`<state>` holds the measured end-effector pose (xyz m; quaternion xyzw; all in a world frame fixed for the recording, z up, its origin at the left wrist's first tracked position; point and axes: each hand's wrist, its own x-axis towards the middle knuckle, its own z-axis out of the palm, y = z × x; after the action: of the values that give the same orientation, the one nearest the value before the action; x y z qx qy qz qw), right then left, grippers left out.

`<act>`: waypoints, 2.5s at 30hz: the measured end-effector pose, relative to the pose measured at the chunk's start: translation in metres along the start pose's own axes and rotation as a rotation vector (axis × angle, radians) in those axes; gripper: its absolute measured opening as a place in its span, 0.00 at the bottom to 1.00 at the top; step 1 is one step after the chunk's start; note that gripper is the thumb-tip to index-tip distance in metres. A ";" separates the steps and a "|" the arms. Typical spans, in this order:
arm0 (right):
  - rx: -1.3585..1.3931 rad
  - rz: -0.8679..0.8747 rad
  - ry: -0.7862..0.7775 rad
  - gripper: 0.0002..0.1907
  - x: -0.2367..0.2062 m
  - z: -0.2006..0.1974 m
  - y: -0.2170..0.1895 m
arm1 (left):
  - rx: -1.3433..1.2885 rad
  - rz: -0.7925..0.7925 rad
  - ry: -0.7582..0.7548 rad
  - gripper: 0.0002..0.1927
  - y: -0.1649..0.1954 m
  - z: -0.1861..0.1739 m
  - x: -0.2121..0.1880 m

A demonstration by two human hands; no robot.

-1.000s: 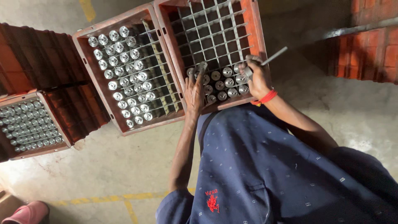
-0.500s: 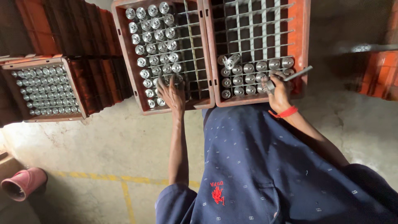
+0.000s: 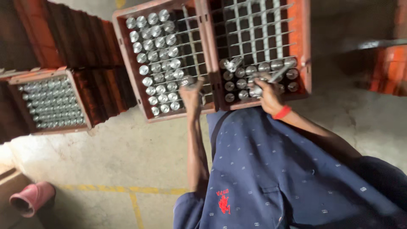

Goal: The person transfers small metal caps from a left crate to a right crate using a metal rod to push them into place. The person fills the right crate and then lifts it to stack it on a nearby pile.

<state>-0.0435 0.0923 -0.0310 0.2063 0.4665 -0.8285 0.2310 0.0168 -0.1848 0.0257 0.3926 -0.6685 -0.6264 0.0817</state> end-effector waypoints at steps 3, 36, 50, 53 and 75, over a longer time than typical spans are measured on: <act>-0.029 -0.021 -0.005 0.07 0.008 0.023 -0.016 | 0.386 0.388 -0.183 0.04 -0.024 0.070 -0.032; 0.242 0.074 0.154 0.06 0.030 -0.097 -0.086 | 0.683 0.603 -0.046 0.13 0.000 0.113 -0.031; 0.102 0.032 0.115 0.07 0.009 -0.039 -0.025 | 0.830 0.752 0.208 0.16 0.019 -0.062 0.046; 0.032 0.011 0.072 0.07 0.003 -0.042 -0.024 | 0.343 0.693 0.168 0.18 0.016 -0.082 0.035; -0.240 -0.141 -0.235 0.04 0.000 -0.026 -0.087 | 0.592 0.178 -0.573 0.23 -0.004 0.193 -0.105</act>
<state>-0.0897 0.1549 0.0154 0.0456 0.5452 -0.7994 0.2482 -0.0265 0.0310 0.0237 0.1500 -0.8465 -0.4817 -0.1701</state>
